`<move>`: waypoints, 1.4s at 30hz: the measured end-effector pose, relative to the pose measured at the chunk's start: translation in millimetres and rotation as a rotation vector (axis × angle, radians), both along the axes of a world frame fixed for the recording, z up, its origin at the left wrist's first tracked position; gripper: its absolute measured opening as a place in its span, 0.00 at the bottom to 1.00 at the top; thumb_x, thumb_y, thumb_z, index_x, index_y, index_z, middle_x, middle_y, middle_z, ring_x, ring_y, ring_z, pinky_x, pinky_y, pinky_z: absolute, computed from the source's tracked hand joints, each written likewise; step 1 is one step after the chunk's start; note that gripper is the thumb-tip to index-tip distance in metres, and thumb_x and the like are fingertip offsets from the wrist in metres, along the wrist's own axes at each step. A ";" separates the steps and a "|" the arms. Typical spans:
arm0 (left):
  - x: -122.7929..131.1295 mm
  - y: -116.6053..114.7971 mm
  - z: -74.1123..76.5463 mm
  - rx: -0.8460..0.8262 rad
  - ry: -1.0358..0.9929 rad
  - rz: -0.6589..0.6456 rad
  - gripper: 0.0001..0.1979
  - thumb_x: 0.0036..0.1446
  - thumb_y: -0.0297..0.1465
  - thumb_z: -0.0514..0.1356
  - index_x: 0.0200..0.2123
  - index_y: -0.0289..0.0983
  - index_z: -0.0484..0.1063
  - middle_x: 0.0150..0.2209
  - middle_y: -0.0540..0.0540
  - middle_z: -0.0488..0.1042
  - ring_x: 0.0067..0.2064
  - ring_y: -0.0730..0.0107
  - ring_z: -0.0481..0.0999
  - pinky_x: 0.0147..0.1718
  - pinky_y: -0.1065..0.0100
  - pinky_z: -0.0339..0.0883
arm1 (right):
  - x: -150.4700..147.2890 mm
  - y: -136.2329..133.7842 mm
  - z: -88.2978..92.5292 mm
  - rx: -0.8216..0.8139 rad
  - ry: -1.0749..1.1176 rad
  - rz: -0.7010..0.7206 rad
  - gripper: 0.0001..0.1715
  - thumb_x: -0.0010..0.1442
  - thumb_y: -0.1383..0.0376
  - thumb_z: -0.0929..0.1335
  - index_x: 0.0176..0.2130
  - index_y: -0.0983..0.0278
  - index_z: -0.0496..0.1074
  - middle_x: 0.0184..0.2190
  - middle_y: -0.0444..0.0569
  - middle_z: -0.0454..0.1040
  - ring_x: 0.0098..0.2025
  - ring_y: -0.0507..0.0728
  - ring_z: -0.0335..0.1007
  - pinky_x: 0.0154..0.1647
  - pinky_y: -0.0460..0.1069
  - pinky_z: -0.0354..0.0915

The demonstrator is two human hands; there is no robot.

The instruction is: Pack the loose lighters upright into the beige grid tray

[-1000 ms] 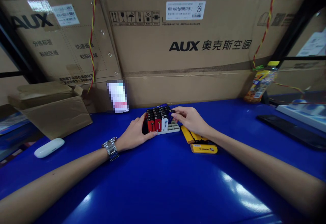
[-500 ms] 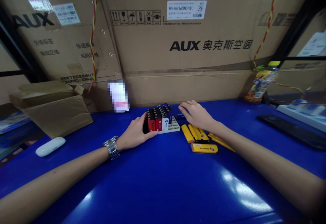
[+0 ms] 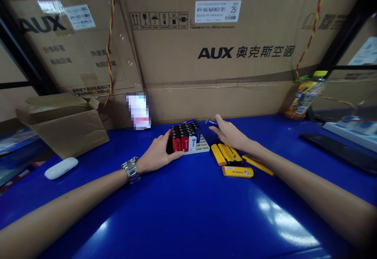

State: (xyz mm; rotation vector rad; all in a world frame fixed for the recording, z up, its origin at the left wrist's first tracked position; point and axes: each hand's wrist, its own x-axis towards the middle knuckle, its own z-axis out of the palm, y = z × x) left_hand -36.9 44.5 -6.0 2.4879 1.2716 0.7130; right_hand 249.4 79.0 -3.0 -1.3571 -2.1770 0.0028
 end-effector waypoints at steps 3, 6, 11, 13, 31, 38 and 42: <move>0.4 -0.3 1.2 -0.011 0.016 0.015 0.41 0.52 0.50 0.57 0.62 0.36 0.49 0.53 0.35 0.67 0.51 0.48 0.69 0.47 0.48 0.63 | -10.0 -9.9 11.9 0.047 0.255 0.007 0.17 0.60 0.53 0.63 0.42 0.63 0.66 0.26 0.48 0.72 0.21 0.52 0.64 0.23 0.49 0.59; 0.8 -0.8 1.6 -0.015 0.014 0.023 0.41 0.51 0.50 0.58 0.62 0.36 0.49 0.53 0.35 0.67 0.51 0.48 0.69 0.47 0.50 0.62 | -16.5 -16.6 19.4 0.042 0.476 -0.011 0.19 0.53 0.51 0.68 0.35 0.64 0.71 0.21 0.44 0.69 0.16 0.49 0.59 0.18 0.47 0.55; 0.4 -0.9 1.2 -0.015 0.018 0.022 0.41 0.52 0.50 0.57 0.62 0.36 0.48 0.53 0.35 0.67 0.51 0.48 0.69 0.47 0.49 0.62 | -19.6 -16.0 16.5 -0.003 0.706 0.043 0.18 0.50 0.53 0.71 0.29 0.65 0.72 0.16 0.41 0.62 0.17 0.47 0.53 0.16 0.46 0.50; 0.2 -1.1 1.0 -0.012 0.018 0.020 0.41 0.52 0.50 0.57 0.62 0.36 0.48 0.53 0.35 0.68 0.51 0.48 0.69 0.47 0.49 0.62 | -21.2 -13.8 13.3 0.002 0.750 0.079 0.17 0.53 0.53 0.69 0.27 0.65 0.69 0.18 0.41 0.63 0.19 0.48 0.56 0.19 0.46 0.54; -0.6 -0.2 -0.7 0.017 -0.004 -0.021 0.39 0.52 0.47 0.57 0.62 0.37 0.49 0.51 0.36 0.69 0.52 0.47 0.68 0.48 0.47 0.61 | -44.4 -33.3 17.3 -0.387 1.203 0.280 0.26 0.59 0.47 0.57 0.19 0.60 0.55 0.12 0.39 0.51 0.15 0.49 0.48 0.21 0.48 0.57; -1.0 0.2 -0.9 0.004 0.015 -0.016 0.39 0.52 0.48 0.56 0.62 0.36 0.49 0.52 0.36 0.68 0.52 0.47 0.68 0.48 0.48 0.61 | -46.9 -41.2 16.9 -0.574 1.271 0.201 0.29 0.58 0.44 0.54 0.16 0.60 0.53 0.07 0.37 0.48 0.09 0.47 0.40 0.12 0.46 0.44; -0.8 0.1 -0.8 0.018 0.013 -0.019 0.38 0.52 0.47 0.56 0.62 0.36 0.49 0.52 0.36 0.69 0.51 0.47 0.69 0.48 0.48 0.61 | -48.9 -39.6 16.3 -0.689 1.301 0.129 0.28 0.58 0.48 0.51 0.15 0.59 0.51 0.06 0.37 0.44 0.08 0.47 0.36 0.10 0.46 0.39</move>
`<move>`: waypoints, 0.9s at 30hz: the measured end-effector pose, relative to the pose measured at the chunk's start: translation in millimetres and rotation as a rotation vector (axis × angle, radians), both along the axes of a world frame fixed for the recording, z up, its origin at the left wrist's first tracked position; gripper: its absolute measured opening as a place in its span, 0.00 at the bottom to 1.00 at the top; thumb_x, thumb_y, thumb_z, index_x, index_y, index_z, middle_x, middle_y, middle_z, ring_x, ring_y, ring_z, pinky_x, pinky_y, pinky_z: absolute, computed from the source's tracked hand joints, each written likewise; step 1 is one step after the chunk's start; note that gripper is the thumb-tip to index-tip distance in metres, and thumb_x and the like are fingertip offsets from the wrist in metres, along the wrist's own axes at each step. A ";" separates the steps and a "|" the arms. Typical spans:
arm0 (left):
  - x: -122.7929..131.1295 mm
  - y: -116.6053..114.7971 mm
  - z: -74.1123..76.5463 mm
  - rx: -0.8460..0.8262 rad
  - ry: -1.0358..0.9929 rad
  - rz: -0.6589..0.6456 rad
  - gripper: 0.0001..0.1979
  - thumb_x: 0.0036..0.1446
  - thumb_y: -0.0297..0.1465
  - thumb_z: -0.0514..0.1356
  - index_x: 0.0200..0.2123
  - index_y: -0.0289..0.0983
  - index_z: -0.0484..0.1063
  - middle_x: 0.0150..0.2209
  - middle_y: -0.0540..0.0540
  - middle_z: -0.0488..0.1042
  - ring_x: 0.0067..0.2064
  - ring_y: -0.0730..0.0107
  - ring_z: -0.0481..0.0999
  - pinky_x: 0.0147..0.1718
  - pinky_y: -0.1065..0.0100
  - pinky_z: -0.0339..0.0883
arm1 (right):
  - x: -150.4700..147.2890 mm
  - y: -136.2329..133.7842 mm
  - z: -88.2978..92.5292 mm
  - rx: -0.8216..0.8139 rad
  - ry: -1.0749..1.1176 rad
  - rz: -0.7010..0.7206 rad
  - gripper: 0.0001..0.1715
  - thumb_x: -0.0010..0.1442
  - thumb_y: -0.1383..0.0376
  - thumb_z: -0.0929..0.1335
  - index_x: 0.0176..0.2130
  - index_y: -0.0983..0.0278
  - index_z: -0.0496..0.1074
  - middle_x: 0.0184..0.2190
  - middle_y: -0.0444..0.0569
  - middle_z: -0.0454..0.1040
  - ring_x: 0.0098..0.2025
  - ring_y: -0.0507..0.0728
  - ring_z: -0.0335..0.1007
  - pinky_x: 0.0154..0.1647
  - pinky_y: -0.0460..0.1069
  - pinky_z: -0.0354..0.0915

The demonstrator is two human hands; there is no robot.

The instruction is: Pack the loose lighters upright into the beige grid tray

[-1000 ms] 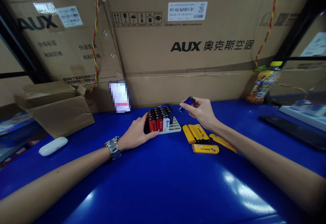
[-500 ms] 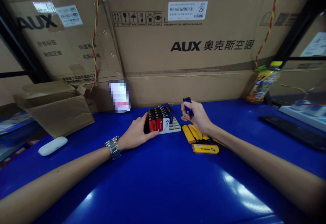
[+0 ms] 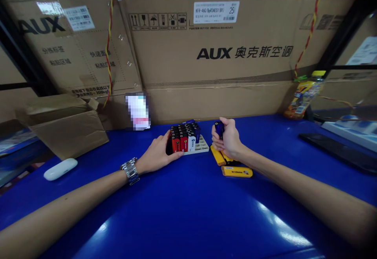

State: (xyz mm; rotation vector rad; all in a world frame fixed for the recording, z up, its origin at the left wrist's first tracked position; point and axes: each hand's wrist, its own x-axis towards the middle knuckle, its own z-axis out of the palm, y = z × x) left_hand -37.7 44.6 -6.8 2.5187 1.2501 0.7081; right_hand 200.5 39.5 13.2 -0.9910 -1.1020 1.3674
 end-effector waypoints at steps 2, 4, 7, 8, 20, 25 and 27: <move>0.3 -0.3 0.2 0.000 -0.001 0.003 0.38 0.52 0.47 0.56 0.62 0.37 0.49 0.52 0.36 0.69 0.51 0.46 0.69 0.47 0.47 0.62 | -1.9 0.0 0.8 -0.035 -0.009 -0.004 0.27 0.58 0.48 0.50 0.16 0.58 0.51 0.05 0.37 0.44 0.08 0.47 0.36 0.10 0.46 0.39; 0.5 -0.7 0.6 0.001 -0.004 0.001 0.38 0.52 0.47 0.56 0.62 0.37 0.49 0.51 0.35 0.69 0.51 0.46 0.69 0.47 0.47 0.61 | -3.7 -0.9 2.2 -0.046 -0.018 -0.011 0.26 0.57 0.48 0.51 0.15 0.58 0.51 0.05 0.37 0.44 0.08 0.47 0.36 0.10 0.46 0.39; 0.8 -1.2 1.3 -0.005 -0.005 -0.002 0.38 0.52 0.47 0.56 0.61 0.37 0.50 0.51 0.35 0.69 0.51 0.46 0.69 0.47 0.47 0.62 | -4.6 -2.3 3.8 -0.031 -0.039 -0.045 0.25 0.56 0.48 0.55 0.16 0.58 0.52 0.05 0.37 0.45 0.08 0.47 0.35 0.10 0.45 0.38; 0.8 -1.2 1.5 -0.009 -0.004 -0.002 0.38 0.52 0.47 0.56 0.61 0.37 0.50 0.51 0.36 0.69 0.51 0.46 0.69 0.47 0.47 0.62 | -4.3 -2.3 3.8 -0.025 -0.049 -0.050 0.25 0.56 0.48 0.55 0.16 0.58 0.51 0.06 0.37 0.45 0.08 0.47 0.35 0.10 0.45 0.38; 0.8 -1.2 1.4 -0.003 -0.005 -0.008 0.38 0.52 0.48 0.56 0.61 0.36 0.51 0.51 0.36 0.69 0.51 0.47 0.69 0.47 0.48 0.62 | -0.3 1.4 -1.4 0.002 -0.068 -0.005 0.27 0.60 0.50 0.49 0.16 0.59 0.51 0.07 0.37 0.44 0.09 0.47 0.36 0.10 0.45 0.40; 0.5 -0.6 0.7 0.001 -0.001 0.010 0.39 0.52 0.49 0.56 0.61 0.36 0.51 0.51 0.36 0.69 0.51 0.48 0.69 0.48 0.48 0.62 | -1.2 1.7 -1.9 0.066 -0.139 -0.038 0.28 0.59 0.45 0.54 0.18 0.59 0.53 0.07 0.36 0.46 0.09 0.46 0.38 0.10 0.45 0.41; 0.6 -0.2 0.7 -0.006 0.002 0.015 0.39 0.52 0.49 0.56 0.61 0.36 0.51 0.51 0.36 0.69 0.51 0.48 0.69 0.47 0.48 0.62 | -1.2 2.3 -3.3 0.141 -0.176 -0.010 0.27 0.59 0.44 0.56 0.22 0.60 0.56 0.09 0.36 0.48 0.10 0.46 0.41 0.11 0.45 0.44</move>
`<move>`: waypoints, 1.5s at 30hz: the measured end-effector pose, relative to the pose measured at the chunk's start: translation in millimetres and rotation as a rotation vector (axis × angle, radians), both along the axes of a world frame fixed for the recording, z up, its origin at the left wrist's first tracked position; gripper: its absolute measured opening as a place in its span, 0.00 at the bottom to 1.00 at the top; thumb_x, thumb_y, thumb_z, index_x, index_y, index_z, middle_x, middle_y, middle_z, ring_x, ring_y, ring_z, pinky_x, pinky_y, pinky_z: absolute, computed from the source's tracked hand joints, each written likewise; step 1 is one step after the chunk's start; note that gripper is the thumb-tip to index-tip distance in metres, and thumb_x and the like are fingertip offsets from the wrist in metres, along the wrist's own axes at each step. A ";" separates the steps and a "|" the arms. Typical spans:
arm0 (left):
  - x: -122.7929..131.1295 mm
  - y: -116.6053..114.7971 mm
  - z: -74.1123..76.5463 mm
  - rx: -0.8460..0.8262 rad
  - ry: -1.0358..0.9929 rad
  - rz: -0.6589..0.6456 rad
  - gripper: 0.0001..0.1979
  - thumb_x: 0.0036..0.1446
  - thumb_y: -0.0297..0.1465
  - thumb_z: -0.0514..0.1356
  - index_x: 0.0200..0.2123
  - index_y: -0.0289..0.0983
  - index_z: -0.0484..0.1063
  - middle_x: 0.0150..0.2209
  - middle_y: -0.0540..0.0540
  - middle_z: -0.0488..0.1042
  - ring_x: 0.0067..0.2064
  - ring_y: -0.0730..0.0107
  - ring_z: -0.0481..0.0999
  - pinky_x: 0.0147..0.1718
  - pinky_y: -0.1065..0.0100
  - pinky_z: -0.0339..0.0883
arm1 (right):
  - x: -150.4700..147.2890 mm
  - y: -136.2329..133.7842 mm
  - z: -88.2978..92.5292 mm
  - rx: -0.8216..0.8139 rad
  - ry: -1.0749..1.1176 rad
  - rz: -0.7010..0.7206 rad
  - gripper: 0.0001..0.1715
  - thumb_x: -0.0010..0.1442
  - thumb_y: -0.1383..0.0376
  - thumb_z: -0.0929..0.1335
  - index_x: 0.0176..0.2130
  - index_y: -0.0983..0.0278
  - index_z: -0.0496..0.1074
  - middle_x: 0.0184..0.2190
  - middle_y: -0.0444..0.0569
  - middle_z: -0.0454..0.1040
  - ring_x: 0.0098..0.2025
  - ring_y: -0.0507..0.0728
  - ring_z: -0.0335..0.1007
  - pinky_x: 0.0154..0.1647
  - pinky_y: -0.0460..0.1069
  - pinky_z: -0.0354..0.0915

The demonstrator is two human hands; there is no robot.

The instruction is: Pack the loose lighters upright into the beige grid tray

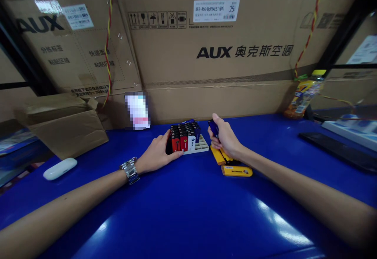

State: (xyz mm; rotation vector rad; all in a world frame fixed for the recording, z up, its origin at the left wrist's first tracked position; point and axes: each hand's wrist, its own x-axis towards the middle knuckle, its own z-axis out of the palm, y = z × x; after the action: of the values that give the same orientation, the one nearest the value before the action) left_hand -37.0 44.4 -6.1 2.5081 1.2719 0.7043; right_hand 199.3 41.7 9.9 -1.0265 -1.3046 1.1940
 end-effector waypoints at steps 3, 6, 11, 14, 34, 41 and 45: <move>0.6 0.0 0.5 -0.004 0.000 0.003 0.40 0.52 0.50 0.56 0.62 0.36 0.50 0.52 0.35 0.68 0.51 0.48 0.69 0.47 0.48 0.62 | 1.7 1.0 -1.1 0.162 -0.120 0.019 0.21 0.61 0.46 0.58 0.31 0.60 0.58 0.13 0.37 0.58 0.13 0.48 0.52 0.15 0.45 0.52; 1.5 -0.8 1.5 -0.004 0.015 0.021 0.41 0.52 0.50 0.56 0.62 0.35 0.49 0.52 0.34 0.68 0.51 0.48 0.69 0.47 0.48 0.62 | 6.0 2.6 -0.1 0.387 -0.324 -0.034 0.16 0.62 0.51 0.60 0.35 0.61 0.61 0.22 0.43 0.67 0.23 0.50 0.62 0.25 0.47 0.59; 2.5 -2.3 2.0 -0.005 0.005 0.014 0.39 0.52 0.49 0.57 0.62 0.36 0.50 0.53 0.35 0.68 0.51 0.47 0.68 0.47 0.48 0.61 | 11.6 5.6 -0.6 0.530 -0.490 -0.041 0.15 0.59 0.55 0.65 0.31 0.64 0.70 0.27 0.45 0.67 0.28 0.51 0.61 0.28 0.48 0.59; 2.4 -2.4 1.3 -0.002 -0.012 0.001 0.39 0.52 0.48 0.56 0.62 0.37 0.50 0.53 0.35 0.68 0.51 0.46 0.68 0.48 0.47 0.61 | 10.6 6.0 -3.8 0.416 -0.374 0.055 0.13 0.56 0.57 0.67 0.36 0.64 0.70 0.24 0.43 0.68 0.24 0.50 0.61 0.25 0.48 0.61; 0.6 -0.4 -0.7 -0.002 -0.033 -0.011 0.39 0.52 0.48 0.57 0.62 0.37 0.50 0.52 0.36 0.68 0.51 0.47 0.68 0.47 0.48 0.61 | 28.1 25.4 0.8 0.589 -0.911 -0.213 0.29 0.65 0.54 0.56 0.23 0.65 0.69 0.17 0.46 0.70 0.20 0.51 0.65 0.25 0.48 0.59; -0.3 -0.5 2.1 -0.014 -0.043 -0.029 0.41 0.50 0.48 0.60 0.62 0.37 0.50 0.53 0.36 0.67 0.52 0.47 0.68 0.48 0.48 0.62 | 23.9 106.5 -5.2 0.798 -1.339 0.094 0.16 0.62 0.69 0.59 0.48 0.66 0.69 0.45 0.57 0.72 0.48 0.59 0.66 0.47 0.53 0.60; 0.3 -0.3 2.3 -0.010 -0.029 -0.006 0.42 0.50 0.48 0.61 0.62 0.37 0.49 0.53 0.35 0.67 0.52 0.47 0.68 0.48 0.47 0.62 | -1.1 126.2 -7.6 0.678 -1.530 0.159 0.27 0.56 0.74 0.63 0.55 0.62 0.65 0.54 0.57 0.66 0.52 0.63 0.64 0.49 0.56 0.60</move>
State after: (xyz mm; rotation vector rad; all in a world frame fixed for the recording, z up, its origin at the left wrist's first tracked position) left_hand -36.7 44.2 -3.8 2.4839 1.2549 0.7287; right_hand 198.2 167.9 2.3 -1.2876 -2.6944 -0.2549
